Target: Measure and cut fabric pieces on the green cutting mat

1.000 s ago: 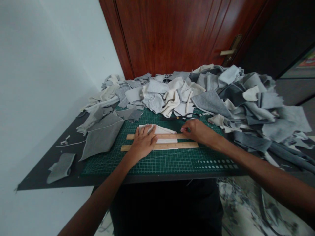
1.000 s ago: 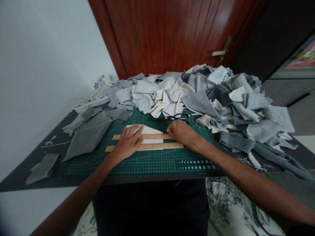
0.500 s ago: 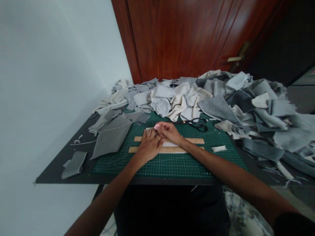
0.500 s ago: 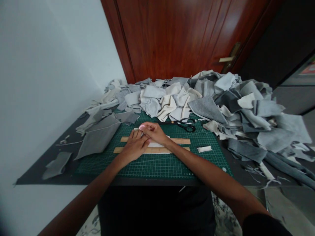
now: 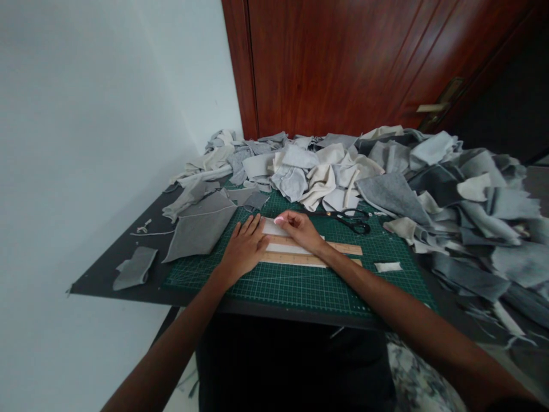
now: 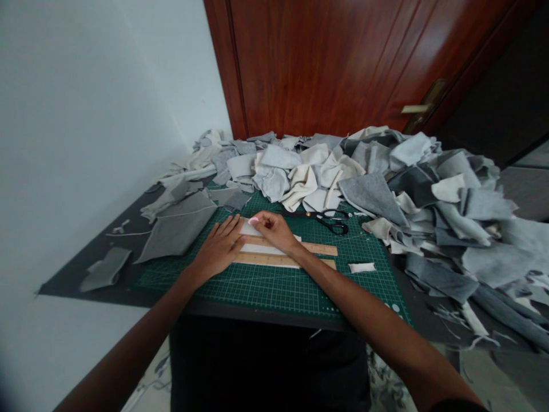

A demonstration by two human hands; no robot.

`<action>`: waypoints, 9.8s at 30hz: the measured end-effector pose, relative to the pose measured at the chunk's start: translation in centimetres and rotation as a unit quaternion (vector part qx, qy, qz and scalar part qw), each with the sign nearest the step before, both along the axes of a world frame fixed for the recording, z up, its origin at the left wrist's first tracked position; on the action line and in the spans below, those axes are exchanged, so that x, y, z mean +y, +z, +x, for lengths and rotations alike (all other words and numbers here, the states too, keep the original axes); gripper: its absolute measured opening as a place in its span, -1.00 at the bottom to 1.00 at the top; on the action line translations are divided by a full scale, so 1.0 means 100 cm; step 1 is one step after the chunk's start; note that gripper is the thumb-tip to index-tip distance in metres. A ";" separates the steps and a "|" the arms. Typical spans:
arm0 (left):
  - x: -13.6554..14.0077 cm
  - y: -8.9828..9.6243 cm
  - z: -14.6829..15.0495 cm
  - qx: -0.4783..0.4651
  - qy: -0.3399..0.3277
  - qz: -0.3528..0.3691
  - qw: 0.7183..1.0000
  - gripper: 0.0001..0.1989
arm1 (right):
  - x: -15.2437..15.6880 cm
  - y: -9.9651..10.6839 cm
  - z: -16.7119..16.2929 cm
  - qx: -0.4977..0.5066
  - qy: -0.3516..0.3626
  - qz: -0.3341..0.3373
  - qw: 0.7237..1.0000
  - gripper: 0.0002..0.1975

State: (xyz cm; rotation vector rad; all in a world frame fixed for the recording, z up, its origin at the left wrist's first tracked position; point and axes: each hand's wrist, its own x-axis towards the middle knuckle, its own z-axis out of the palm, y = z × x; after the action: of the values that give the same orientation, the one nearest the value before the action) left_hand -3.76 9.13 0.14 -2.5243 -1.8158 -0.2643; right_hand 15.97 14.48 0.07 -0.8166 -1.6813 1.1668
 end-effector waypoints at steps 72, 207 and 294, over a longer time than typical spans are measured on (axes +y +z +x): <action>0.007 -0.005 -0.001 0.009 -0.041 0.014 0.999 -0.44 | 0.010 -0.004 0.031 -0.012 -0.012 -0.015 1.000 -0.60; -0.001 0.007 0.025 -0.071 0.046 -0.036 0.996 -0.25 | 0.015 0.028 0.031 -0.340 0.061 0.095 0.934 -0.83; -0.061 0.003 0.043 -0.112 -0.086 0.041 0.989 -0.48 | 0.019 0.016 -0.034 -0.263 0.059 0.138 0.953 -0.79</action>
State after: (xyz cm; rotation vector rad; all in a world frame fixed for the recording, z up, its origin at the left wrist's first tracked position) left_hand 0.57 3.00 0.40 -2.6886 -1.6129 -0.6361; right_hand 12.60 16.40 1.64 -0.9066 -2.2983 0.7974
